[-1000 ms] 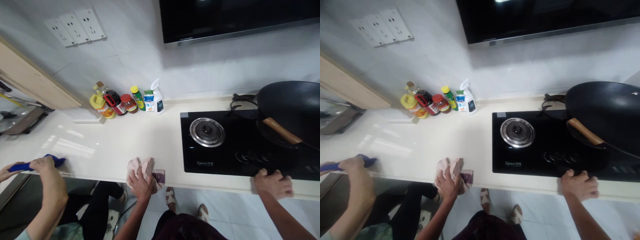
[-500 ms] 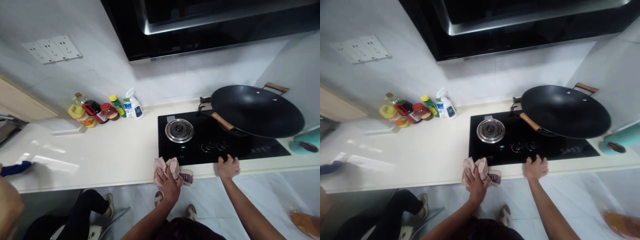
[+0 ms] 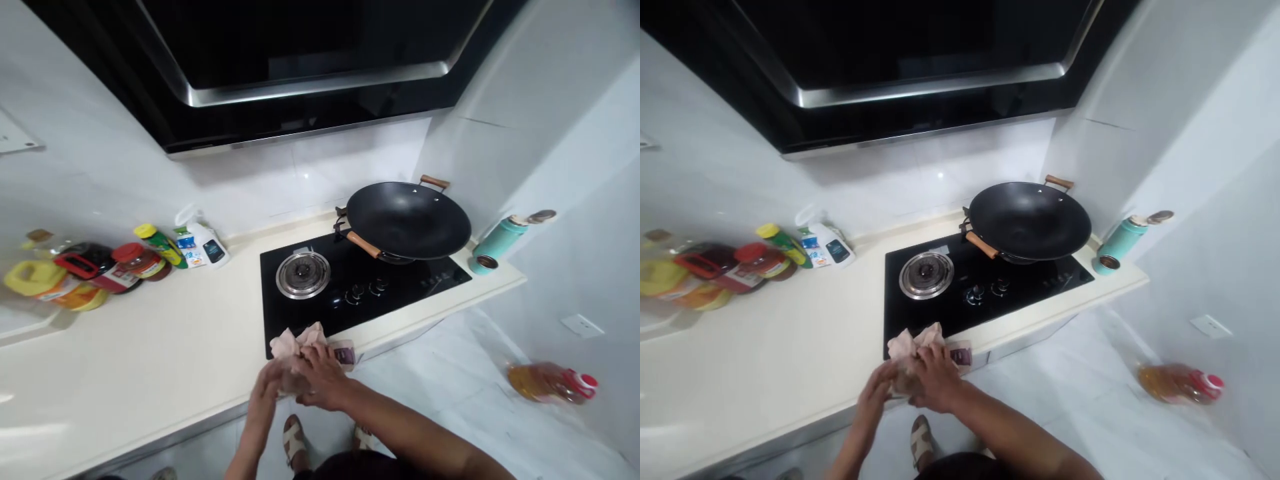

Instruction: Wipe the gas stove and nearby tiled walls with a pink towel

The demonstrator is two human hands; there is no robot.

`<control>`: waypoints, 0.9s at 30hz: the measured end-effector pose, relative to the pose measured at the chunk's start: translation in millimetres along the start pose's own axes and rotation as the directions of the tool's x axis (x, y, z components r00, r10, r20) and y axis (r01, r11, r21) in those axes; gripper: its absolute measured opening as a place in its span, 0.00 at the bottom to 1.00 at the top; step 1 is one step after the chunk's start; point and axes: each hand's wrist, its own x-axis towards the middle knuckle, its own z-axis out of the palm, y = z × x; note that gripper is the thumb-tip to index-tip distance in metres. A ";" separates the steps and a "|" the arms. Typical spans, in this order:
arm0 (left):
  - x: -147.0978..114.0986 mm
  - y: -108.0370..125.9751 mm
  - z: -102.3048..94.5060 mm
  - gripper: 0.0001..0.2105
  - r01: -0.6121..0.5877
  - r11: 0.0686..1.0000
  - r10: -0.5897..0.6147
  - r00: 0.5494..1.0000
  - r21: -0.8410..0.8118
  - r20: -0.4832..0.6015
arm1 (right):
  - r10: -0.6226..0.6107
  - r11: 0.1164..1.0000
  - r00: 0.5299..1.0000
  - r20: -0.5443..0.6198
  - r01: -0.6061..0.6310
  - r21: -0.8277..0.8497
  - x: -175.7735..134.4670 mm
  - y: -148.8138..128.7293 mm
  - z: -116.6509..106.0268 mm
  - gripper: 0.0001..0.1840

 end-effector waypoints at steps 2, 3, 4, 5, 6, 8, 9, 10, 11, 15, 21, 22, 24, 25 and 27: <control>12.3 -3.7 -16.3 0.27 0.018 0.998 -0.014 0.997 0.053 -0.081 | 0.021 0.990 1.000 0.001 -0.021 -0.140 8.4 -3.0 4.3 0.49; 19.9 -3.8 -22.6 0.27 0.021 0.996 -0.010 0.993 0.088 -0.117 | 0.010 0.981 1.000 -0.011 -0.012 -0.193 11.9 -2.7 7.2 0.46; 28.0 -3.2 -27.5 0.28 0.020 0.992 -0.001 0.989 0.128 -0.147 | -0.016 0.972 1.000 -0.019 0.011 -0.233 14.3 -0.4 9.6 0.42; 36.2 -1.8 -31.1 0.28 0.018 0.985 0.011 0.986 0.171 -0.168 | -0.054 0.964 0.998 -0.020 0.047 -0.260 15.2 4.3 10.7 0.39; 44.0 -0.1 -33.7 0.28 0.014 0.977 0.026 0.983 0.213 -0.182 | -0.096 0.958 0.995 -0.015 0.088 -0.274 14.2 11.4 10.2 0.37; 57.5 3.5 -35.5 0.28 0.005 0.959 0.052 0.980 0.283 -0.193 | -0.133 0.954 0.991 -0.011 0.125 -0.274 5.9 32.0 3.1 0.33; 62.9 5.1 -34.8 0.28 0.000 0.949 0.064 0.979 0.316 -0.194 | -0.119 0.957 0.993 -0.015 0.111 -0.267 -1.6 44.8 -3.3 0.32; 67.5 6.4 -33.2 0.27 -0.007 0.933 0.082 0.978 0.361 -0.192 | -0.084 0.963 0.996 -0.023 0.075 -0.257 -11.0 58.7 -11.3 0.31; 71.4 7.4 -30.5 0.27 -0.018 0.909 0.104 0.977 0.416 -0.185 | -0.034 0.969 0.999 -0.031 0.025 -0.246 -22.2 73.5 -20.4 0.31; 81.6 8.4 -13.6 0.27 -0.094 0.739 0.222 0.969 0.667 -0.109 | 0.186 0.958 0.974 -0.132 -0.209 -0.195 -77.3 139.4 -57.5 0.30; 86.6 4.1 0.1 0.28 -0.112 0.616 0.326 0.937 0.780 -0.123 | 0.347 0.890 0.853 -0.389 -0.431 -0.150 -145.6 244.2 -95.5 0.23; 87.2 2.9 -0.3 0.28 -0.107 0.613 0.325 0.937 0.783 -0.126 | 0.376 0.875 0.817 -0.437 -0.468 -0.124 -151.8 259.1 -102.6 0.22; 89.0 0.3 -1.6 0.28 -0.088 0.613 0.311 0.941 0.785 -0.137 | 0.439 0.833 0.732 -0.521 -0.549 -0.071 -159.8 285.2 -119.6 0.24; 90.2 -1.1 -2.3 0.28 -0.080 0.613 0.304 0.942 0.786 -0.141 | 0.470 0.806 0.687 -0.553 -0.590 -0.048 -161.8 296.3 -129.6 0.26; 92.7 -3.9 -2.8 0.28 -0.074 0.612 0.295 0.945 0.787 -0.140 | 0.530 0.744 0.595 -0.604 -0.668 -0.006 -161.3 315.4 -150.8 0.30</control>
